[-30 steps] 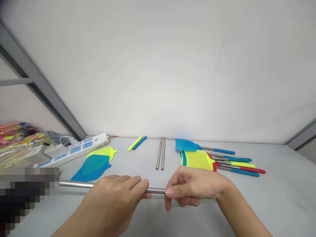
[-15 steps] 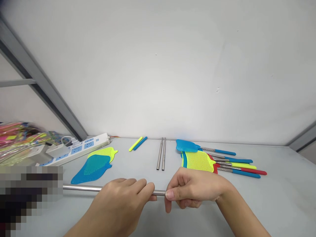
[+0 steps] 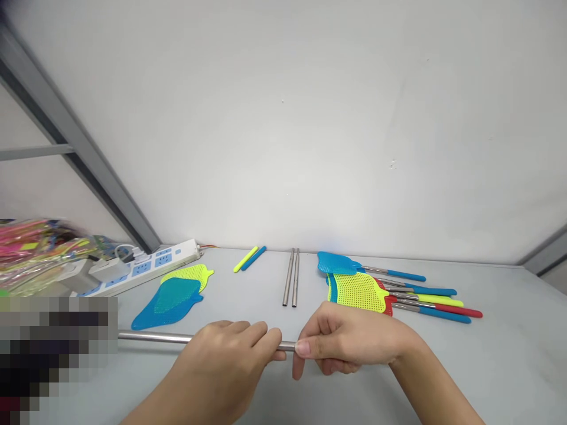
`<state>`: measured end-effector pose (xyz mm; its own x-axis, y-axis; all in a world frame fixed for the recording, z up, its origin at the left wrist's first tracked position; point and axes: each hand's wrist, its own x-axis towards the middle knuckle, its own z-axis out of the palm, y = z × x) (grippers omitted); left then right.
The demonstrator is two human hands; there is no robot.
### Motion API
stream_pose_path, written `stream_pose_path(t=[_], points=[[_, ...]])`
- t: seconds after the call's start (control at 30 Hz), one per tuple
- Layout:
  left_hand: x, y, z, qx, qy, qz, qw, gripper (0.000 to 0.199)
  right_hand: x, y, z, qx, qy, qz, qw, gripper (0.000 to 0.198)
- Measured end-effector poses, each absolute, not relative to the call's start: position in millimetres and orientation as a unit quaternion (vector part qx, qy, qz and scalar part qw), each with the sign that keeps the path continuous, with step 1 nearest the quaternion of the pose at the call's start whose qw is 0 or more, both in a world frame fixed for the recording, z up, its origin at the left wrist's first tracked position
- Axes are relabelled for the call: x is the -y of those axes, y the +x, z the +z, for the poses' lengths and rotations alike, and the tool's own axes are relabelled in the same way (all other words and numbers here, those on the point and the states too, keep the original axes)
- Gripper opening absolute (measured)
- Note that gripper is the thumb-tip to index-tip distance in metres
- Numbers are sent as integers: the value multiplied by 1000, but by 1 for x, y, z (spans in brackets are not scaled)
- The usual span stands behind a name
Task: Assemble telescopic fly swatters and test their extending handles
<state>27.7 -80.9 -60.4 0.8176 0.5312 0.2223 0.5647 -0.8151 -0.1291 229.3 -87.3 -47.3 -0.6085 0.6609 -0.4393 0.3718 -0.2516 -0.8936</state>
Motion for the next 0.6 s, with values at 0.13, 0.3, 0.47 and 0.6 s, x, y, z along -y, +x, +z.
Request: stream_pose_path(t=[0.13,0.3,0.47,0.6], points=[[78,27,-56,293,-953,-56,59,11,90,230,-41,638,-457,613,91,38],[72,22,-43,305,-950,-61,9,20,93,231,-38,634,-488,589,111,36],[61,9,-31,341,-938,-64,-20,27,91,238,-36,639,-498,577,106,36],[59,3,-24,355,-932,-65,-34,29,91,250,-41,639,-523,557,93,33]])
